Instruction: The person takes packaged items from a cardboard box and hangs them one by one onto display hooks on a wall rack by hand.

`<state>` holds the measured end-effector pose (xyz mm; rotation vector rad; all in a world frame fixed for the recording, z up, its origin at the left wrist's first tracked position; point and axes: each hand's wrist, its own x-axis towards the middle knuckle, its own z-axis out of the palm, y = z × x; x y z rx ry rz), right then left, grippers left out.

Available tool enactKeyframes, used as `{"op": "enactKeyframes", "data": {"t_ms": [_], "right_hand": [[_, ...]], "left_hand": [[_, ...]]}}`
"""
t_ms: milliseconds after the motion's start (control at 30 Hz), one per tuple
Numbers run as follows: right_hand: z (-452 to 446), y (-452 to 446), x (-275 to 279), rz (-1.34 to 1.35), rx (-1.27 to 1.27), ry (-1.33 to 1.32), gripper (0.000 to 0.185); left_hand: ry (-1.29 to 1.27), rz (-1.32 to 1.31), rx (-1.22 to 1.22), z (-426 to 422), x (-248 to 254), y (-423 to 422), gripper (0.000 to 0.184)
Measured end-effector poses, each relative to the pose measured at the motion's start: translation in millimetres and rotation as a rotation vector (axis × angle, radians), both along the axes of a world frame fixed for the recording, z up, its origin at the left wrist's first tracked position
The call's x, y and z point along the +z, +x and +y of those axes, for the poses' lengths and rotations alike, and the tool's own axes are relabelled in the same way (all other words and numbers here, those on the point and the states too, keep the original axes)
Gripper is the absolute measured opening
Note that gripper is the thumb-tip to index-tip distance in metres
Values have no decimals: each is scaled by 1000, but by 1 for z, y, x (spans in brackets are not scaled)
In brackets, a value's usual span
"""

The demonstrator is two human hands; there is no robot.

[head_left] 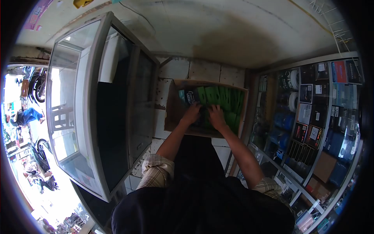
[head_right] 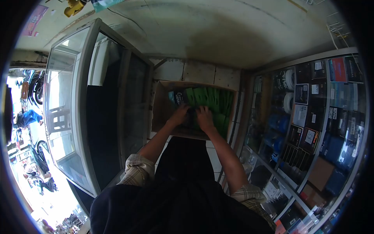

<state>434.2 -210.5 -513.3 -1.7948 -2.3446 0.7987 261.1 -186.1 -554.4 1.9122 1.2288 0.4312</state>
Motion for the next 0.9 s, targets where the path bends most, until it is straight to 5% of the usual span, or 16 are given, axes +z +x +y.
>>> {"op": "enactKeyframes", "data": {"t_ms": [200,333,400,500,600,900], "right_hand": [[-5,-17,-18,-128,-38,66,37],[2,-15,18,64,-59,18,32],[14,-12,34,248,-135,12,29],[43,-11,82,513,-222,125,29],[76,-13,137,609,-222,345,35],[116,-53,285,1245,-213,546,53]], "left_hand": [[3,387,-101,-8,15,4,35],[28,330,-128,-1,32,-8,28],[-98,-67,-34,14,56,-17,22],[113,-263,270,31,101,-21,18],[24,-384,458,55,163,-26,14],[258,-925,523,98,319,-28,20]]}}
